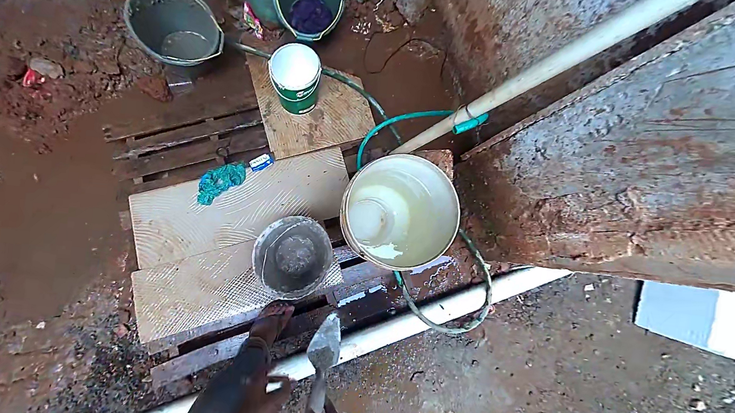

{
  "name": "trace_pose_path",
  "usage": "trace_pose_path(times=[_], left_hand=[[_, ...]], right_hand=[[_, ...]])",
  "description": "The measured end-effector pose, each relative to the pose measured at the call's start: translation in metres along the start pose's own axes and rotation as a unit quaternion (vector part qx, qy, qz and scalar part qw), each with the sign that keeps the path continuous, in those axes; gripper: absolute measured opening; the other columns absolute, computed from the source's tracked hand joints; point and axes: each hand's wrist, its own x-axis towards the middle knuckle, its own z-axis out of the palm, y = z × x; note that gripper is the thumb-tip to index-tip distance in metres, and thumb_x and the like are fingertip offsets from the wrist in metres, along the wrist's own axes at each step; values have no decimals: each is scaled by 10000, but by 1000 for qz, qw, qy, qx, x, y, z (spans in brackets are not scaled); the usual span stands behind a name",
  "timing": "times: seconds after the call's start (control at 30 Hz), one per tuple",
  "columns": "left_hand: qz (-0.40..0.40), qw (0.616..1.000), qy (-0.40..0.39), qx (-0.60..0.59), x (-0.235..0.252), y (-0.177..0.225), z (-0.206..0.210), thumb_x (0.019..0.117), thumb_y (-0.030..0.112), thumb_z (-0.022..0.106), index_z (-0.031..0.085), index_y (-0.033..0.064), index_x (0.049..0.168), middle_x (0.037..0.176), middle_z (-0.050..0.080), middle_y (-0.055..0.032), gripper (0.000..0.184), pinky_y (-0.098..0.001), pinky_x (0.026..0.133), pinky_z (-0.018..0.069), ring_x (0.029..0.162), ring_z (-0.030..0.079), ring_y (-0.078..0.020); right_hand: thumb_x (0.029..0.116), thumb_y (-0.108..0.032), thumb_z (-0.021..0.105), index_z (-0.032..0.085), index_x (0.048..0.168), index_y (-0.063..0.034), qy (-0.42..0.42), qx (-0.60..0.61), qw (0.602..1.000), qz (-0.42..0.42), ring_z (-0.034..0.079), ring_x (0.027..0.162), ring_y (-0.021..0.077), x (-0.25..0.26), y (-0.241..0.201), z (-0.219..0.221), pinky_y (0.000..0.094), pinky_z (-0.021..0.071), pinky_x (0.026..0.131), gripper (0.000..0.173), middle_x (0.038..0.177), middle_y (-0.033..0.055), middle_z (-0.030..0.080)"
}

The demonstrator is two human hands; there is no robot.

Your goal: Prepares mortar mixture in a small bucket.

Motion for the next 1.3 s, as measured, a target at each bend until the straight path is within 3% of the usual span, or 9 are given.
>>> trace_pose_path(times=[0.37,0.47,0.57,0.67,0.77,0.83,0.9,1.1,1.3], left_hand=[[-75,915,102,-384,7,-16,8,931,-48,665,477,-66,1328,1054,642,-148,440,-318,745,591,833,663,-164],[-2,899,198,-391,18,-13,-6,890,-81,683,453,-61,1374,1108,632,-156,537,-320,738,599,875,672,-157],[65,894,284,-340,41,-23,-33,879,-39,712,390,-48,1437,1131,610,-134,645,-300,758,591,895,655,-112],[77,879,338,-327,65,-30,-57,877,-28,725,381,-54,1448,1157,594,-133,667,-278,744,584,888,650,-96],[59,856,350,-375,73,-30,-62,902,-41,702,403,-26,1413,1101,608,-73,592,-258,707,590,843,660,-67],[58,845,347,-402,78,-26,-65,915,-51,685,407,-16,1402,1082,612,-48,562,-257,716,594,840,661,-57],[61,833,351,-424,79,-22,-70,929,-56,663,421,-8,1376,1056,629,-32,511,-249,727,600,828,673,-54],[67,807,361,-463,86,-24,-85,974,-35,607,455,7,1322,1008,663,-29,382,-272,748,615,825,698,-83],[60,805,359,-469,87,-26,-91,990,-31,583,474,15,1302,1001,666,-27,334,-270,747,614,828,696,-87]], right_hand=[[1043,-121,480,662,1306,39,-215,-213,942,-145,629,1192,341,80,-59,8,491,484,1056,357,1279,242,655],[971,-78,590,689,1200,35,-17,-311,924,-220,703,989,307,142,-122,-10,441,599,870,274,1173,226,668],[1001,-214,625,545,1404,58,177,-367,892,-193,672,1085,384,244,-190,-47,500,568,940,493,1302,293,594],[985,-472,659,522,1403,78,147,-408,901,-28,598,1253,409,340,-227,-73,543,474,1071,704,1367,308,568],[1004,-524,603,661,1139,20,73,-429,897,78,704,830,211,410,-219,-85,402,565,777,564,1006,143,723],[1048,-371,522,667,1076,-9,75,-434,893,89,681,704,158,419,-225,-81,347,555,676,391,895,85,718],[1039,-253,485,700,1083,4,126,-489,861,56,719,933,282,402,-244,-73,491,568,828,339,1055,175,725],[1098,-187,305,304,1604,-76,241,-604,759,-34,712,1024,427,387,-254,-52,573,559,817,518,1069,240,720],[1114,-215,276,489,1409,-35,221,-604,766,-14,697,1072,444,414,-233,-73,594,553,833,406,1117,264,702]])
